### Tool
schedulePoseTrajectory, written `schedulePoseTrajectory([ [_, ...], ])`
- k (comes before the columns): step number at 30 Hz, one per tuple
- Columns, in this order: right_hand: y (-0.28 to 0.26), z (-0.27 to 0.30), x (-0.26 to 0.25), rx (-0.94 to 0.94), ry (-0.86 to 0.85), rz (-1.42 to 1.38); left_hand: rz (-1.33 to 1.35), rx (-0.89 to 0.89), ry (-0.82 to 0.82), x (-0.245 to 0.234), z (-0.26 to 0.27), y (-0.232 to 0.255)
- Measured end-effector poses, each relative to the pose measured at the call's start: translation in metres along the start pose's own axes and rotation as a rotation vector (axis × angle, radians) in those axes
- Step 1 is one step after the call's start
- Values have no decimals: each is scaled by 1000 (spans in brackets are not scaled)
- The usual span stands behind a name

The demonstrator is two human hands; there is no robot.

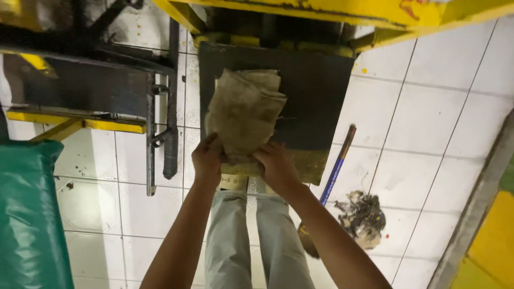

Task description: Cleaning gym lockers with a cloth and sweeping the floor with a broom.

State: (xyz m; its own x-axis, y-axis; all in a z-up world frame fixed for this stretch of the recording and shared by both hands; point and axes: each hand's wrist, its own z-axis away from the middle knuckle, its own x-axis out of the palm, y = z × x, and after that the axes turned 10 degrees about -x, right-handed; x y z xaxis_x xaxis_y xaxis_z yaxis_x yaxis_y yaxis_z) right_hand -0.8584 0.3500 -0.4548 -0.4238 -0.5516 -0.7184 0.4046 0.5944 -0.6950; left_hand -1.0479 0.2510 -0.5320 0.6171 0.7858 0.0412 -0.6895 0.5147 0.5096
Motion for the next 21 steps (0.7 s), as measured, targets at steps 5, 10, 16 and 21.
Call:
schedulePoseTrajectory([
  [5,38,-27,-5,186,45,-132,237,-106,116,27,-14,35],
  [10,67,-43,-44,133,397,130,1,5,182,116,21,78],
  [16,169,81,5,631,712,-271,-1189,976,-18,213,21,-34],
  [21,226,193,22,1160,1164,-920,-1445,1149,-623,285,2,-146],
])
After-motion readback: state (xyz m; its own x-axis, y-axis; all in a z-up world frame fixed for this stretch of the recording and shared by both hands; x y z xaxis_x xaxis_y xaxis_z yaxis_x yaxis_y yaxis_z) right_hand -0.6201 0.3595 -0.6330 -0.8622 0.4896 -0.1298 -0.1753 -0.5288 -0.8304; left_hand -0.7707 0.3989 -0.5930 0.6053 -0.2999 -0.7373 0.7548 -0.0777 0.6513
